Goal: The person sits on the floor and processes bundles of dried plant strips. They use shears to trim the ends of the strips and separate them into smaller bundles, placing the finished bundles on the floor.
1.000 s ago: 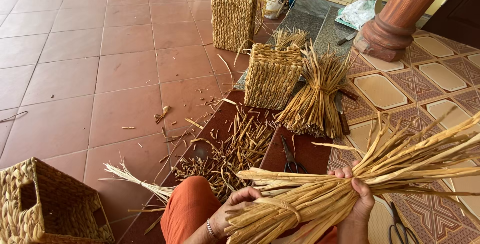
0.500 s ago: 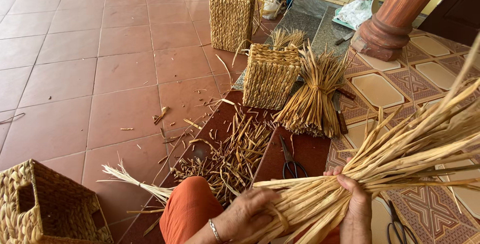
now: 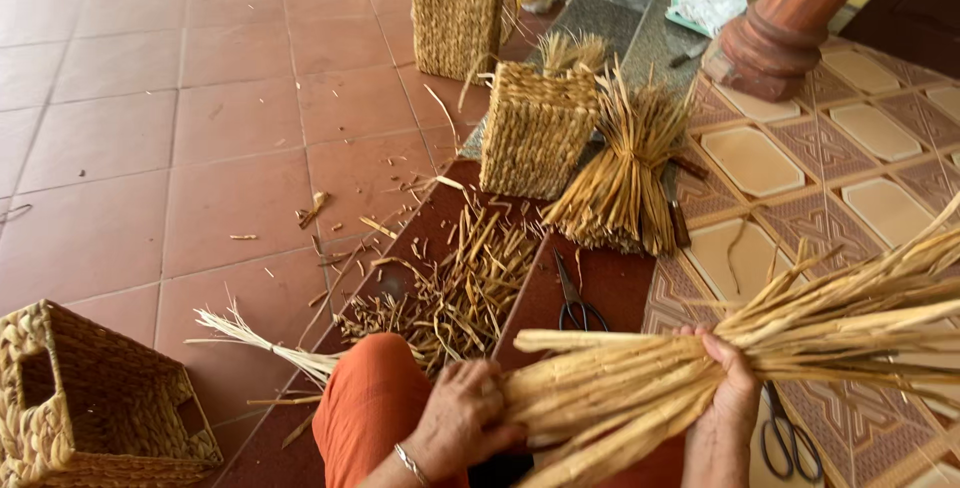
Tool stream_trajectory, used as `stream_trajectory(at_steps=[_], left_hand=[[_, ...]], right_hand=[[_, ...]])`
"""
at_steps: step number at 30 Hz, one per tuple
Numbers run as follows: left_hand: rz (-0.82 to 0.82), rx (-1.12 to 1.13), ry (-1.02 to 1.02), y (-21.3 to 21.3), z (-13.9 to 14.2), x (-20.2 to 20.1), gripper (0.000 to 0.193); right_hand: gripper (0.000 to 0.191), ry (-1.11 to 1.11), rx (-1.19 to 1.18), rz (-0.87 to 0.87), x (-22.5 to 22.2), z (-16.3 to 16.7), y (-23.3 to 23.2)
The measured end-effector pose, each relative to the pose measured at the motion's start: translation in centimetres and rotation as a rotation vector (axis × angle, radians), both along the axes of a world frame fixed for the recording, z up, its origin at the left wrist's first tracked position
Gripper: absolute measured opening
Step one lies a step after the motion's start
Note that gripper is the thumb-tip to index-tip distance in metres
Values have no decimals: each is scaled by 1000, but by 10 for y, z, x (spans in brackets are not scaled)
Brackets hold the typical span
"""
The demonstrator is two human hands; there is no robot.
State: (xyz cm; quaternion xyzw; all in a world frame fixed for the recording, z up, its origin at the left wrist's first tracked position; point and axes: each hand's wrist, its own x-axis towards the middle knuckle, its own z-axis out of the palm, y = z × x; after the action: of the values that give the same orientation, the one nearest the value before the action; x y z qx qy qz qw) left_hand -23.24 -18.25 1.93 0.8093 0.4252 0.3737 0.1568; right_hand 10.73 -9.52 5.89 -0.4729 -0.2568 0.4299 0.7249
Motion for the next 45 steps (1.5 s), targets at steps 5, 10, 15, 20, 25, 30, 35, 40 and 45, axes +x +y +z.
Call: stream_trajectory(at_steps=[5, 10, 15, 20, 25, 30, 35, 40, 45], left_hand=[[257, -48, 231, 26, -40, 3, 23], [452, -326, -96, 51, -62, -7, 14], [379, -331, -420, 65, -66, 0, 20], [403, -588, -499, 72, -88, 3, 19], [223, -856, -591, 84, -112, 27, 27], [17, -564, -29, 78, -92, 57, 85], [71, -152, -188, 95, -1, 87, 80], [-157, -23, -189, 126, 84, 150, 143], [-385, -426, -494, 165, 107, 169, 161]], right_hand=[[34, 100, 232, 5, 25, 11, 4], [21, 174, 173, -104, 62, 31, -3], [34, 127, 318, -198, 119, 23, -11], [33, -129, 312, -313, 232, 30, -30], [35, -239, 203, -471, 268, 42, -43], [36, -317, 314, -374, 199, 65, -18], [33, -419, 181, -188, 103, 94, 12], [44, -560, 319, -3, 20, 89, 41], [57, -511, 495, 302, -14, 66, 61]])
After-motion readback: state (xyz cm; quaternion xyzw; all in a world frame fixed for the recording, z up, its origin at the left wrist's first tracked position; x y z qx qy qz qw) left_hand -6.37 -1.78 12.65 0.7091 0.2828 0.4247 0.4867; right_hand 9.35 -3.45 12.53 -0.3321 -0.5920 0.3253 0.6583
